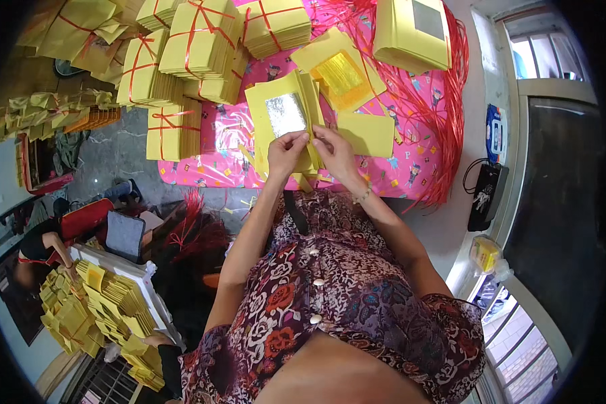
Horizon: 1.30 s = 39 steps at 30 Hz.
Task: Inspecting and sorting bundles of yellow paper with silver foil inserts.
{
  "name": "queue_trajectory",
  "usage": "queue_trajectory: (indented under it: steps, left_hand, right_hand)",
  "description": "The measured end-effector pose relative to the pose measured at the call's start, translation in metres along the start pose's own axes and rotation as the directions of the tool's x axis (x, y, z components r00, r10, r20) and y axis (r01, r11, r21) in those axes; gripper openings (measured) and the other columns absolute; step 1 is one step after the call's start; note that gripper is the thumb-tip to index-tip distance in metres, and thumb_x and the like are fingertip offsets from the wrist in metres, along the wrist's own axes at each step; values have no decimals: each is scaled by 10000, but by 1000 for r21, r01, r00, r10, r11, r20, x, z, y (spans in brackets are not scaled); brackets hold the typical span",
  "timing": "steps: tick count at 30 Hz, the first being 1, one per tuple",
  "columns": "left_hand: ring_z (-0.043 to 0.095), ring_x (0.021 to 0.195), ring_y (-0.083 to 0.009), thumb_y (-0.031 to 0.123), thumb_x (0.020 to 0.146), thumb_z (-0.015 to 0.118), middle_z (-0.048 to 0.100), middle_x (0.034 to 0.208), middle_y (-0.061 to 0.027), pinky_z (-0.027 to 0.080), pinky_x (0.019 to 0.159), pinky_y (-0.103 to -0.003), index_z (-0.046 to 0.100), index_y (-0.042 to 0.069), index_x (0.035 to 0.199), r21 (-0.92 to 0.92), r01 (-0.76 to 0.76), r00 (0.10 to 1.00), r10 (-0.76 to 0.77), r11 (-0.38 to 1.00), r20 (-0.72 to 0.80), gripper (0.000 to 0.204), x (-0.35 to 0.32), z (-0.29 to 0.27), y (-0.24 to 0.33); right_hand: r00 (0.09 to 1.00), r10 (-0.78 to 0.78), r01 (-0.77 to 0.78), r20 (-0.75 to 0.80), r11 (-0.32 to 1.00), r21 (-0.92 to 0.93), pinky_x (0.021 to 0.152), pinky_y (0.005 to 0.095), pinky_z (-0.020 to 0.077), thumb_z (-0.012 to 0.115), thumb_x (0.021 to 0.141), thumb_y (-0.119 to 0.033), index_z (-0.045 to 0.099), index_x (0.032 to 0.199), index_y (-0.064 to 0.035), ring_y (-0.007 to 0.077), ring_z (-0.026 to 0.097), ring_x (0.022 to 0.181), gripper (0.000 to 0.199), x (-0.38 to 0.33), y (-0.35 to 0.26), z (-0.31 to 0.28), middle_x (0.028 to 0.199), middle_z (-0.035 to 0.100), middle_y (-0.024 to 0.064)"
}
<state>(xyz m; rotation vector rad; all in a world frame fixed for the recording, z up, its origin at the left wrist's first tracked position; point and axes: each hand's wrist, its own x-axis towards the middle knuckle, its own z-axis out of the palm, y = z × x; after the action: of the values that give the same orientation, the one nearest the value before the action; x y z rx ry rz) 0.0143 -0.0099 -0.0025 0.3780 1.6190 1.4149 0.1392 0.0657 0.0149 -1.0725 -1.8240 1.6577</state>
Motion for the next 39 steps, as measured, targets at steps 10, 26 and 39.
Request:
queue_trajectory:
  steps: [10,26,39]
  left_hand:
    - [522,670,-33,198,861,692,630,761,29,425,611,-188,697,4,978,26,19,1000,-19,999,-8,226,1,-3,-4]
    - [551,685,-43,196,862,689,654,780,11,447,632,-195,697,2,980,1,16,1000,-16,1000,8,227,3,-2,-4]
    - [567,696,-51,202,863,688,668,794,-3,457,637,-198,699,1,980,31,27,1000,-27,999,-1,233,3,-4,-5]
  right_hand:
    - [1000,9,-8,-20,1000,22,782,305,525,607,880,-118,572,1198,1,238,647,921,341,0,3,3,1066,619,159]
    - [999,17,-16,-30,1000,14,797,314,519,614,872,-133,581,1192,-11,235,638,957,343,1,11,2,1068,629,155]
    - [1000,-12,12,-24,1000,22,787,313,527,611,871,-111,578,1186,-4,239,647,953,334,2,12,2,1084,633,158]
